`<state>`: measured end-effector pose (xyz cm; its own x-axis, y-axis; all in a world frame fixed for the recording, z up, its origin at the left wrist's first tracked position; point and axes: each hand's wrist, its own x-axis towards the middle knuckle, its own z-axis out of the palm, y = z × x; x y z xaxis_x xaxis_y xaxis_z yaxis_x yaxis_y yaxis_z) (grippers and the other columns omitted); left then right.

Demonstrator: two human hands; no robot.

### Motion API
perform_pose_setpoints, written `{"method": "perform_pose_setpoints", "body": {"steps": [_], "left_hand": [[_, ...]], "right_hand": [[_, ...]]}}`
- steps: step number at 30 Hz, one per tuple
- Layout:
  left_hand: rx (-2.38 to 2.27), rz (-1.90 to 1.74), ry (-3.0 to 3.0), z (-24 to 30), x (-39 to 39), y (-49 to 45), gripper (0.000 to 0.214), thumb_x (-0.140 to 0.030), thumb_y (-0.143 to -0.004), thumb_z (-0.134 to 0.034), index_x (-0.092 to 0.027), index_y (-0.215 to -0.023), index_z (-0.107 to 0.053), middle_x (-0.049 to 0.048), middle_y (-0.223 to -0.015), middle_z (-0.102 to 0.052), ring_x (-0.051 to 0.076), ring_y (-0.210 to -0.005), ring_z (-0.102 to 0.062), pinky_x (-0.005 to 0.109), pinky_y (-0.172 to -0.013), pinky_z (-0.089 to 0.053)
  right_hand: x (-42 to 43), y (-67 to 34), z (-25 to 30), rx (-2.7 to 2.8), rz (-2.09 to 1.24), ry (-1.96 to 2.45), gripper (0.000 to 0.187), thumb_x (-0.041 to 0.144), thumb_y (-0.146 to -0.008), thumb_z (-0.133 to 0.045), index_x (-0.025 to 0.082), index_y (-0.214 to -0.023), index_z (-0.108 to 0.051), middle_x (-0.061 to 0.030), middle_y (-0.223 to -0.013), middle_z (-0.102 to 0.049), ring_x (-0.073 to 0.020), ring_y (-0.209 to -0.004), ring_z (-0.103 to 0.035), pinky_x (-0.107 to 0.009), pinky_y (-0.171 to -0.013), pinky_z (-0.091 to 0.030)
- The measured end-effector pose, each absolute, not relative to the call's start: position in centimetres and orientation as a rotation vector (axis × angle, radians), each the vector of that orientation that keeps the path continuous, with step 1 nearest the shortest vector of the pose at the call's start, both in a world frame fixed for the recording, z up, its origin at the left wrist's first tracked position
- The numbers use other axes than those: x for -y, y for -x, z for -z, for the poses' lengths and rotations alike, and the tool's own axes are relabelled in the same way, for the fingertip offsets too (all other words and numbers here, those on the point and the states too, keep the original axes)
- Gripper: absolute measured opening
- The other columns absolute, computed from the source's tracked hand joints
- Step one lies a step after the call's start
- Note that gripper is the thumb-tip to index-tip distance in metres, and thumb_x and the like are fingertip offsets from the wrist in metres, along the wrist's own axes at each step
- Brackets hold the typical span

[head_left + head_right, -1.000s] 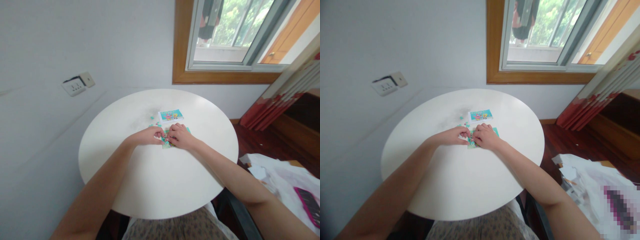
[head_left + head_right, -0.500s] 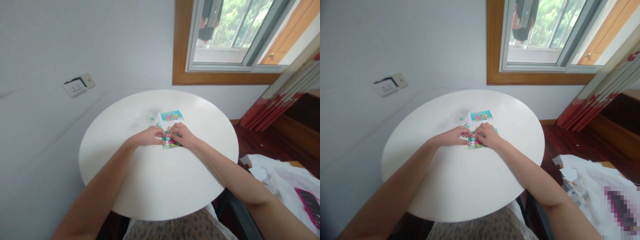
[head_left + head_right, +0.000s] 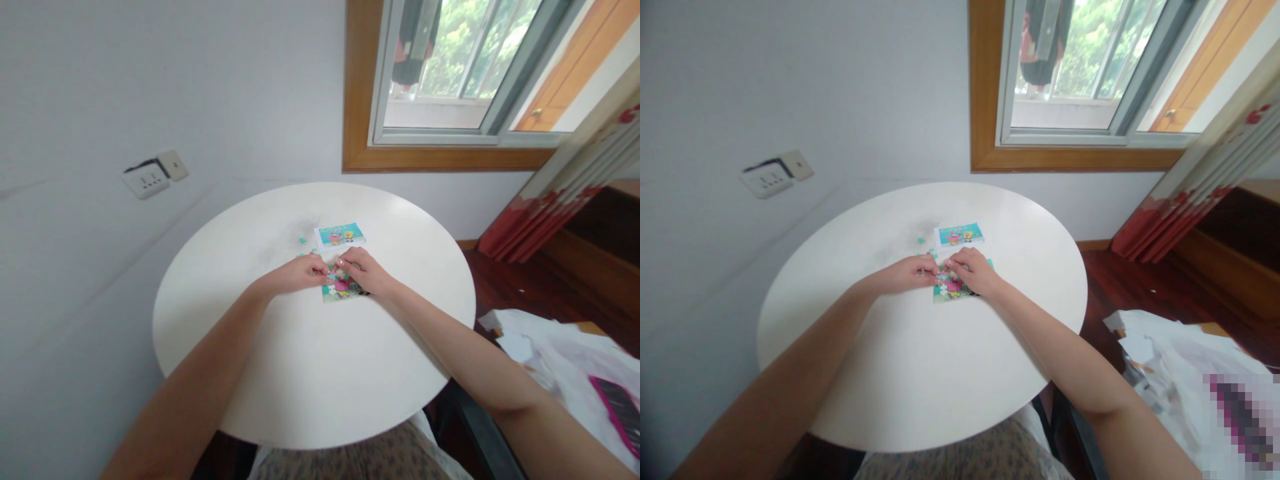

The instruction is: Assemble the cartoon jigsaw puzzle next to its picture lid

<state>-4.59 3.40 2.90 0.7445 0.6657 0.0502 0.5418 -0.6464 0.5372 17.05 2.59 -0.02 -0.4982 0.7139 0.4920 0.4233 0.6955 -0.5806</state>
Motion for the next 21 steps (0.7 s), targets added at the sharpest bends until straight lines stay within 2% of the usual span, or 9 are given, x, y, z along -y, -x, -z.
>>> {"method": "perform_pose_setpoints", "body": {"steps": [5, 12, 21], "left_hand": [[-0.95, -0.365, -2.412, -3.1, -3.4, 4.7, 0.037, -0.051, -0.081, -0.052, -0.016, -0.074, -0.063, 0.0001, -0.073, -0.053, 0.014, -0.071, -0.05, 0.023, -0.067, -0.039], [-1.021, -0.497, -2.296, -3.1, -3.4, 4.6, 0.04, -0.053, -0.083, -0.051, -0.016, -0.08, -0.064, 0.0006, -0.075, -0.054, 0.014, -0.071, -0.05, 0.022, -0.064, -0.039], [-1.047, -0.453, -2.352, -2.5, -3.8, 4.9, 0.037, -0.048, -0.086, -0.044, -0.016, -0.077, -0.06, 0.0012, -0.074, -0.053, 0.016, -0.072, -0.051, 0.025, -0.064, -0.039]], "right_hand": [[-2.6, -16.6, 0.3, 2.162, -0.51, 0.849, 0.032, 0.043, -0.089, -0.052, 0.018, -0.075, -0.065, -0.002, -0.07, -0.061, -0.0146, -0.075, -0.053, -0.029, -0.079, -0.038], [-2.3, -16.8, -0.4, 2.103, -0.566, 0.809, 0.025, 0.031, -0.089, -0.052, 0.017, -0.071, -0.064, -0.0005, -0.065, -0.058, -0.0132, -0.069, -0.052, -0.028, -0.074, -0.039], [-2.7, -17.7, -0.4, 2.144, -0.534, 0.874, 0.027, 0.027, -0.09, -0.049, 0.016, -0.077, -0.069, -0.0021, -0.067, -0.06, -0.0135, -0.069, -0.053, -0.027, -0.071, -0.039]]}}
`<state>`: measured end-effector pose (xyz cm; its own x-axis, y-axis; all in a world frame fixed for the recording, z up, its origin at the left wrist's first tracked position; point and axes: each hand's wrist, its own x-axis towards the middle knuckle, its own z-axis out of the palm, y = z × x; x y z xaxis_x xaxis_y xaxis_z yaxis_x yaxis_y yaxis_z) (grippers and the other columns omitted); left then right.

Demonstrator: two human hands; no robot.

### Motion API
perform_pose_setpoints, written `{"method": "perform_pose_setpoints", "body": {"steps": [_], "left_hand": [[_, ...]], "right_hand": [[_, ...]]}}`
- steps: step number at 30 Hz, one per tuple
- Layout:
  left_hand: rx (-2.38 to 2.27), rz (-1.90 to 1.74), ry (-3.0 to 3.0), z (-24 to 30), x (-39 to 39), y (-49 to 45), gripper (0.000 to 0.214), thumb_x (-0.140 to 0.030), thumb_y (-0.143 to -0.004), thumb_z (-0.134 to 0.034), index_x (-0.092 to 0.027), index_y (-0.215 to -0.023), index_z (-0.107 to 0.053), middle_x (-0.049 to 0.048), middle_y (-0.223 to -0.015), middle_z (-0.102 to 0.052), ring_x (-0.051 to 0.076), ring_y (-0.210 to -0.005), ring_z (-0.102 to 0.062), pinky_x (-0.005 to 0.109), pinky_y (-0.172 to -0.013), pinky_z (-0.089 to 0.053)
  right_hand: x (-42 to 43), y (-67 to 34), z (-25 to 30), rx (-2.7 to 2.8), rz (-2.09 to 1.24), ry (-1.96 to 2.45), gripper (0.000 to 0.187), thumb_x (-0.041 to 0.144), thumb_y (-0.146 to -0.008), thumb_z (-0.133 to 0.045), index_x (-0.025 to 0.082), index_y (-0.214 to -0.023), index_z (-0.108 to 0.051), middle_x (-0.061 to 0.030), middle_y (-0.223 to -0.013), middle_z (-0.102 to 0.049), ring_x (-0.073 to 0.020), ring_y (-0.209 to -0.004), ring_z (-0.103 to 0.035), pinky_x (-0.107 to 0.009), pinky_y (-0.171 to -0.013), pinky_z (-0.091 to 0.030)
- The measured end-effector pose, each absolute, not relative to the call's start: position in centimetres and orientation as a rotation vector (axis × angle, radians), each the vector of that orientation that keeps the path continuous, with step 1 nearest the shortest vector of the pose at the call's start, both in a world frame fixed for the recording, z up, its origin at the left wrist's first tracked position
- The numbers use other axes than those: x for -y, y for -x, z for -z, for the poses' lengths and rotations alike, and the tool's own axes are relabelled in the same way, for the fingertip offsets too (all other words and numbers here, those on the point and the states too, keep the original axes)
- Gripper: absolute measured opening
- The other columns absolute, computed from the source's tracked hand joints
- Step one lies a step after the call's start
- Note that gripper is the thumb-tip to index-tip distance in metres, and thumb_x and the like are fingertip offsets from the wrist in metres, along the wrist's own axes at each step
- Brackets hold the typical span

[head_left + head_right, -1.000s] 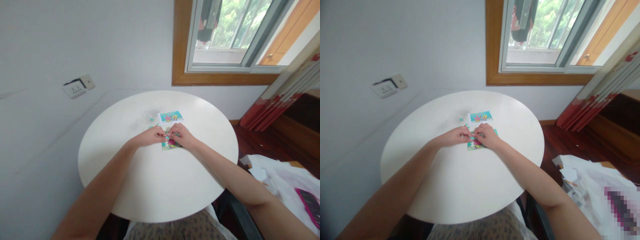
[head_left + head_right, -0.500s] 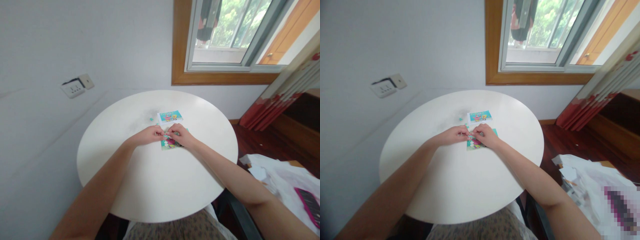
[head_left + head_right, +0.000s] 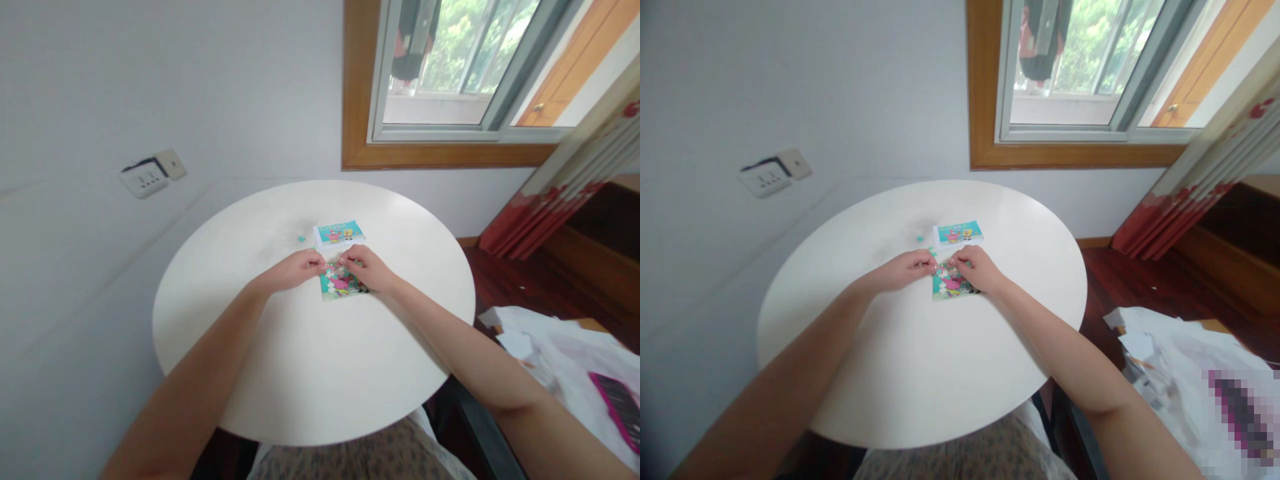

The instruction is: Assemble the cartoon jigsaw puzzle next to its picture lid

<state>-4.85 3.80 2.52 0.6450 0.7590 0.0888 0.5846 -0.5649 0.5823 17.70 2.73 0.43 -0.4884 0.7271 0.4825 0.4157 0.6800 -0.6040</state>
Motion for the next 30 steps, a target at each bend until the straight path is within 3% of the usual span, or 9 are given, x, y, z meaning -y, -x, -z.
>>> {"method": "perform_pose_setpoints", "body": {"steps": [8, 22, 30], "left_hand": [[-1.133, -0.487, -2.496, -2.6, -3.5, 4.4, 0.039, -0.042, -0.094, -0.033, -0.017, -0.072, -0.052, 0.0011, -0.069, -0.053, 0.016, -0.068, -0.05, 0.027, -0.064, -0.036], [-1.182, -0.551, -2.548, -2.4, -3.4, 3.6, 0.035, -0.045, -0.087, -0.048, -0.018, -0.076, -0.068, 0.0034, -0.074, -0.064, 0.017, -0.074, -0.055, 0.027, -0.069, -0.038], [-1.179, -0.567, -2.594, -2.3, -3.6, 4.0, 0.036, -0.043, -0.091, -0.043, -0.017, -0.079, -0.065, 0.0045, -0.075, -0.062, 0.019, -0.076, -0.054, 0.029, -0.071, -0.038]], "right_hand": [[-3.9, -19.5, 0.1, 2.074, -0.448, 1.08, 0.024, 0.024, -0.089, -0.05, 0.018, -0.086, -0.073, -0.0046, -0.077, -0.065, -0.0152, -0.076, -0.055, -0.028, -0.074, -0.041], [-4.3, -19.9, 0.4, 2.055, -0.457, 1.146, 0.022, 0.021, -0.087, -0.052, 0.018, -0.085, -0.074, -0.0048, -0.079, -0.067, -0.0155, -0.077, -0.057, -0.028, -0.072, -0.042], [-4.3, -20.2, 0.6, 2.09, -0.449, 1.136, 0.023, 0.021, -0.087, -0.052, 0.016, -0.087, -0.074, -0.0058, -0.078, -0.067, -0.0157, -0.076, -0.057, -0.028, -0.072, -0.042]]}}
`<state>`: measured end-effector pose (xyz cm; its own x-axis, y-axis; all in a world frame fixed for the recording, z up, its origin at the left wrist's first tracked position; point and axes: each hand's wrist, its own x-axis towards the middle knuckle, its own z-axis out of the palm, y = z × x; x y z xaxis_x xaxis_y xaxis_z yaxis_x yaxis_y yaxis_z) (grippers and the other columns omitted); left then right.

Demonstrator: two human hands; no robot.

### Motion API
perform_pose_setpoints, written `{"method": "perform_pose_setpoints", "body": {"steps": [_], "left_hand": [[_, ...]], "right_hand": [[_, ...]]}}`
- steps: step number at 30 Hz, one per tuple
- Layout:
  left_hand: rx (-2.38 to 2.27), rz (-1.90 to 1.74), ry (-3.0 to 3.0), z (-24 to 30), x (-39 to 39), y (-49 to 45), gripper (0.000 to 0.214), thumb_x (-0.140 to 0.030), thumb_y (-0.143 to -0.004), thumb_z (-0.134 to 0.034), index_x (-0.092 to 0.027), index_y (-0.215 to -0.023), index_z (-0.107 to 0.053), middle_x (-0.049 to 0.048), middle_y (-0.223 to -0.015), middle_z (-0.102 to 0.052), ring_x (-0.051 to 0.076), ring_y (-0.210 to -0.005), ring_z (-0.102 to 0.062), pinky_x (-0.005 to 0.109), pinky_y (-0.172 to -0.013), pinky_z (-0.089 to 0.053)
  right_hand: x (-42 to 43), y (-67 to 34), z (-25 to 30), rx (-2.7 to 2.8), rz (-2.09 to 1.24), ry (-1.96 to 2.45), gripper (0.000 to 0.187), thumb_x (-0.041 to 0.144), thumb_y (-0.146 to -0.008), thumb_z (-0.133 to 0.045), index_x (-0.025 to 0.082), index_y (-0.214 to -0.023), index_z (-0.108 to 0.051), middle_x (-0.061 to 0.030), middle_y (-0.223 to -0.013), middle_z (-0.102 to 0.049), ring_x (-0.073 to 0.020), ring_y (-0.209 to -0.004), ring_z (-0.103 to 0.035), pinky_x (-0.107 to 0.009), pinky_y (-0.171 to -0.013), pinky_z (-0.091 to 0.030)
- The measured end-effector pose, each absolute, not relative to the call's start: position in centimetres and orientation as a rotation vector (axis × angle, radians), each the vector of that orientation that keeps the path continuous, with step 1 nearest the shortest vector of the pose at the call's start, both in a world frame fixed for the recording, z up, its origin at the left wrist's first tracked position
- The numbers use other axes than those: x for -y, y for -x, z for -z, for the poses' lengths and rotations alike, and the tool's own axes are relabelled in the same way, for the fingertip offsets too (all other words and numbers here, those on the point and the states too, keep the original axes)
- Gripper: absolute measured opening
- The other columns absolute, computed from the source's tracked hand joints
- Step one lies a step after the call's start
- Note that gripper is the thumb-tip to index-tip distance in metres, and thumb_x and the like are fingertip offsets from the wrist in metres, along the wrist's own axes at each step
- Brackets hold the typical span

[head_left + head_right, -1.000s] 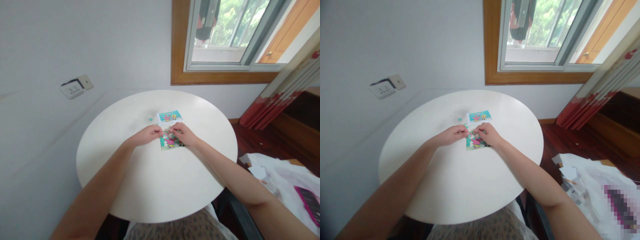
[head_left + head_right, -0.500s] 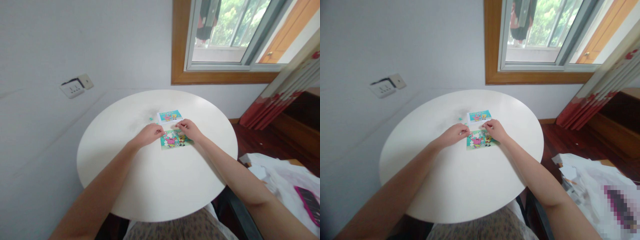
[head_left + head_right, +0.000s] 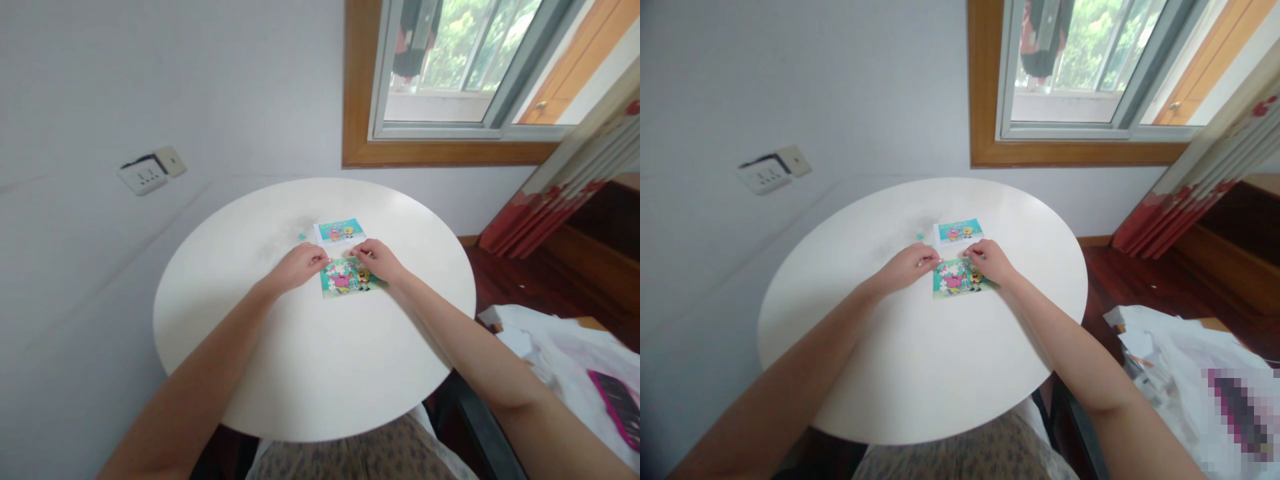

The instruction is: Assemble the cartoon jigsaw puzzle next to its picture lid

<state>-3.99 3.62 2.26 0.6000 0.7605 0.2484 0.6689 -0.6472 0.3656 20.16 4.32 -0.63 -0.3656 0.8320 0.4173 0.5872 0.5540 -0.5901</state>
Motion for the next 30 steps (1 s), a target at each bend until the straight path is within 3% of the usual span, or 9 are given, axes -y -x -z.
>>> {"method": "perform_pose_setpoints", "body": {"steps": [11, 30], "left_hand": [[-1.14, -0.595, -2.681, -2.6, -3.37, 3.86, 0.038, -0.042, -0.096, -0.034, -0.017, -0.081, -0.059, 0.0044, -0.077, -0.06, 0.019, -0.078, -0.052, 0.031, -0.075, -0.038], [-1.131, -0.605, -2.726, -1.79, -3.98, 4.37, 0.037, -0.042, -0.095, -0.036, -0.018, -0.085, -0.062, 0.0053, -0.08, -0.06, 0.02, -0.08, -0.051, 0.032, -0.078, -0.037]], "right_hand": [[-4.33, -20.29, 0.61, 2.066, -0.443, 1.162, 0.022, 0.022, -0.087, -0.052, 0.017, -0.085, -0.074, -0.0048, -0.076, -0.067, -0.015, -0.074, -0.057, -0.027, -0.071, -0.042], [-4.52, -20.64, 0.74, 2.027, -0.469, 1.172, 0.02, 0.021, -0.086, -0.053, 0.018, -0.085, -0.073, -0.0049, -0.08, -0.067, -0.0154, -0.076, -0.057, -0.028, -0.073, -0.043]]}}
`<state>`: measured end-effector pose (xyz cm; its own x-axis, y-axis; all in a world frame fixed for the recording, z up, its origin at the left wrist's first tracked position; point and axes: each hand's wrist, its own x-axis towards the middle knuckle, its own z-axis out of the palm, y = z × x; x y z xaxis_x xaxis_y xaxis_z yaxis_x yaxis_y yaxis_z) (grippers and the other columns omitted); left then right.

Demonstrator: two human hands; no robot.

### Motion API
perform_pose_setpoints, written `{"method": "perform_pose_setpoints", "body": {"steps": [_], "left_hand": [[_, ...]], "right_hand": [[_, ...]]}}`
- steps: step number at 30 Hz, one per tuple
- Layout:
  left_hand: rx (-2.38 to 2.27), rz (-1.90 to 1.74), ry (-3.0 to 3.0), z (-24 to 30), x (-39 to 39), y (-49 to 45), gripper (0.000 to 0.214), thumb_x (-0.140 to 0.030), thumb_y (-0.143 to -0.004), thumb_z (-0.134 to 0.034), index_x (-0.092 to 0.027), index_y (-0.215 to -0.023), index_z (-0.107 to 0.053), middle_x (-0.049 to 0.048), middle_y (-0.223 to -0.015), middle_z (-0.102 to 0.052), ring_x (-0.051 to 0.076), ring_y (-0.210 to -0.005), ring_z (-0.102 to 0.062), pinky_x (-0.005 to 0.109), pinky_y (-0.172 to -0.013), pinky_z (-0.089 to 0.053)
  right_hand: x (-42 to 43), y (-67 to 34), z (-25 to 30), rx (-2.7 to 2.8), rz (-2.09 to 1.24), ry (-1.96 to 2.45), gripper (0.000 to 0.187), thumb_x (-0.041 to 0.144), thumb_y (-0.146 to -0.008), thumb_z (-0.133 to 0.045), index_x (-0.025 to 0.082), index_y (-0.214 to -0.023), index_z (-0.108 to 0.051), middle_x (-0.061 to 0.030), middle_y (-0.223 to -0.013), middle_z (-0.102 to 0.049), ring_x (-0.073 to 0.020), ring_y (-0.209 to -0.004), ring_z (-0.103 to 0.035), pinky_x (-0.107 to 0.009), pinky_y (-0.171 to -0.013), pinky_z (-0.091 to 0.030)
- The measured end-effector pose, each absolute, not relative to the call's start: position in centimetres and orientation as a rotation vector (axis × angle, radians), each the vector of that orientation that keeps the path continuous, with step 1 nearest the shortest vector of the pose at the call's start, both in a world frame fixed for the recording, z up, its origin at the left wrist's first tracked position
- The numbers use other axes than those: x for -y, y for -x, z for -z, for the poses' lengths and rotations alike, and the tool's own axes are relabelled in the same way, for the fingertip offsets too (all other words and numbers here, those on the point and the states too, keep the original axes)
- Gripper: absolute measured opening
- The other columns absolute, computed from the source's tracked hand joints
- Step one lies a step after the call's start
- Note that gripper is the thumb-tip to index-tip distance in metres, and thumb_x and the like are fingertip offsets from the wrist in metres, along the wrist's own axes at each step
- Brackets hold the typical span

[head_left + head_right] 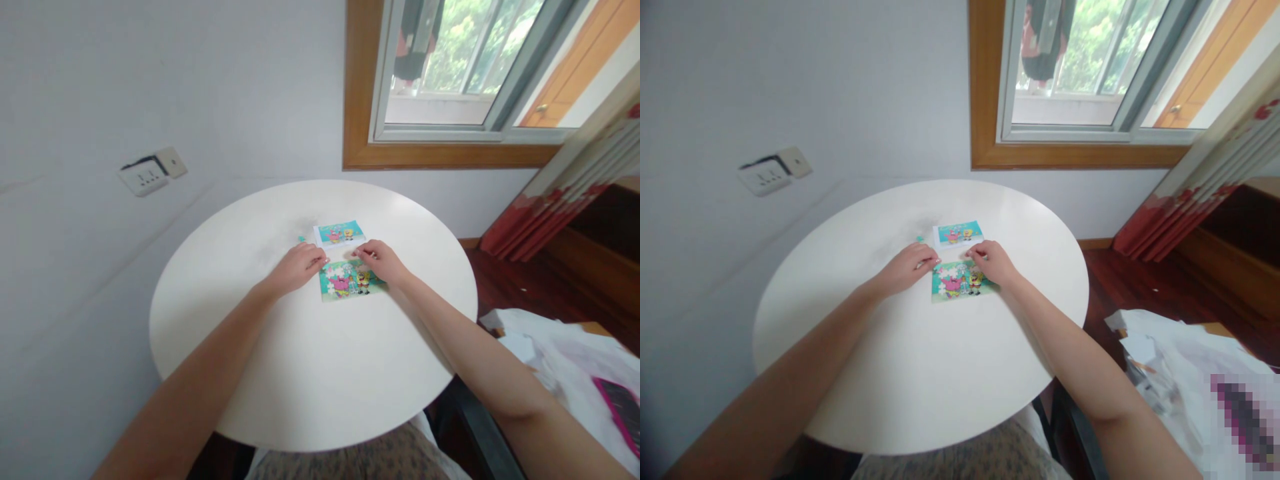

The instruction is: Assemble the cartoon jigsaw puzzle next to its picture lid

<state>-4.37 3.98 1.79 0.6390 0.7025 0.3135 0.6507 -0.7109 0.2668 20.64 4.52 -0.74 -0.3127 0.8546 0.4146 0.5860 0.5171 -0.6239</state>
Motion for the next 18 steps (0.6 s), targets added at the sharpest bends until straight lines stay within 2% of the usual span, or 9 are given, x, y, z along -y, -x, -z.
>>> {"method": "perform_pose_setpoints", "body": {"steps": [18], "left_hand": [[-1.133, -0.389, -2.979, -1.69, -3.96, 4.09, 0.035, -0.042, -0.096, -0.036, -0.02, -0.089, -0.063, 0.0071, -0.089, -0.057, 0.022, -0.089, -0.05, 0.033, -0.077, -0.034]], "right_hand": [[-4.49, -20.59, 0.63, 2.054, -0.463, 1.155, 0.022, 0.024, -0.087, -0.052, 0.018, -0.086, -0.073, -0.0049, -0.079, -0.067, -0.0154, -0.075, -0.057, -0.028, -0.073, -0.042]]}}
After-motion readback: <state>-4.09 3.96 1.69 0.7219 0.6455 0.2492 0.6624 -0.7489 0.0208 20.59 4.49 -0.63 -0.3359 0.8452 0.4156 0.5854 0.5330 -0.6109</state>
